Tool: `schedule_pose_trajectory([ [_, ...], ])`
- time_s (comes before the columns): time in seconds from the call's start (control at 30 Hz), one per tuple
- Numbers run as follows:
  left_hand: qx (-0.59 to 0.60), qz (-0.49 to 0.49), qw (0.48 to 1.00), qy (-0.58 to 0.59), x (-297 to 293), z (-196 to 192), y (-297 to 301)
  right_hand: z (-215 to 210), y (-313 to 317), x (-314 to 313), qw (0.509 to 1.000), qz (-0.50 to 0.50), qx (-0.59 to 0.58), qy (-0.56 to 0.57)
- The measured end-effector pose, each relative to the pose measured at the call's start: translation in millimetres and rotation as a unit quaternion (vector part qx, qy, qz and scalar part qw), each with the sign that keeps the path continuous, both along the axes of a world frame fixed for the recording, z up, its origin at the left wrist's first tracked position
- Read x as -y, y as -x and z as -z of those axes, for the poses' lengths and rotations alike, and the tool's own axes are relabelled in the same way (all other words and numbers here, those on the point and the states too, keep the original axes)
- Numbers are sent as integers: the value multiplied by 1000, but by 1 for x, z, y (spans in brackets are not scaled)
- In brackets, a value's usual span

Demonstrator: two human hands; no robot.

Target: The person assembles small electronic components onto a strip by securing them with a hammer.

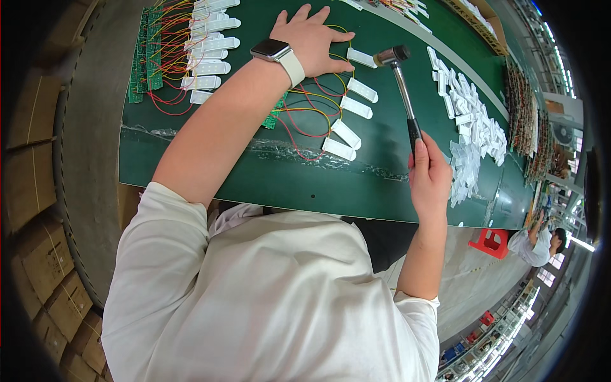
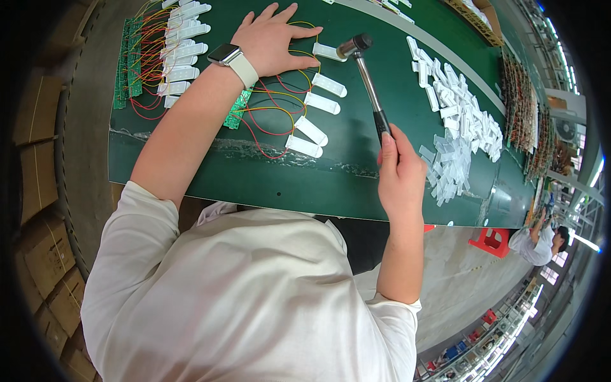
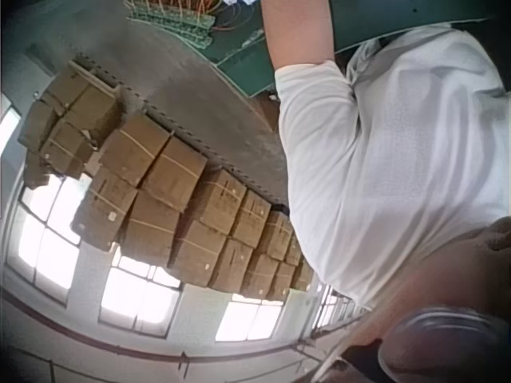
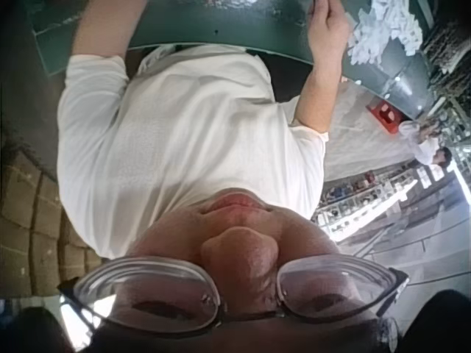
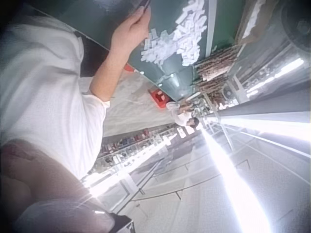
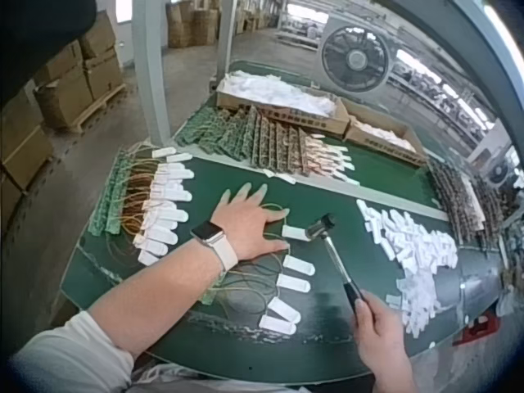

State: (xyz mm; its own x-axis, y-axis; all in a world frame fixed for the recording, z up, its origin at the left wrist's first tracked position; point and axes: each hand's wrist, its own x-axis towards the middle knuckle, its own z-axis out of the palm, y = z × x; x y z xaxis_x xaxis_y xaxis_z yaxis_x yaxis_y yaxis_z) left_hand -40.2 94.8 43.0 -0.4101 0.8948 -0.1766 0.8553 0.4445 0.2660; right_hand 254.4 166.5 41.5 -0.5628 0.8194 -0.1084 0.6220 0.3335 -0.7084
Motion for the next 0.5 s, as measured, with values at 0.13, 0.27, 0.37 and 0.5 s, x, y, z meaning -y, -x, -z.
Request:
schedule_pose_trajectory([
  [0.13,-13,12,998,-68,12,11,3,2,15,0,1000,-6,9,-18],
  [0.27,-16,15,997,-79,11,12,3,4,19,-4,999,-10,-31,-37],
  [0.37,-11,14,997,-81,11,12,3,9,23,-3,993,-47,-45,-97],
  [0.5,-4,7,999,-42,2,13,5,25,27,-6,982,-89,-38,-165],
])
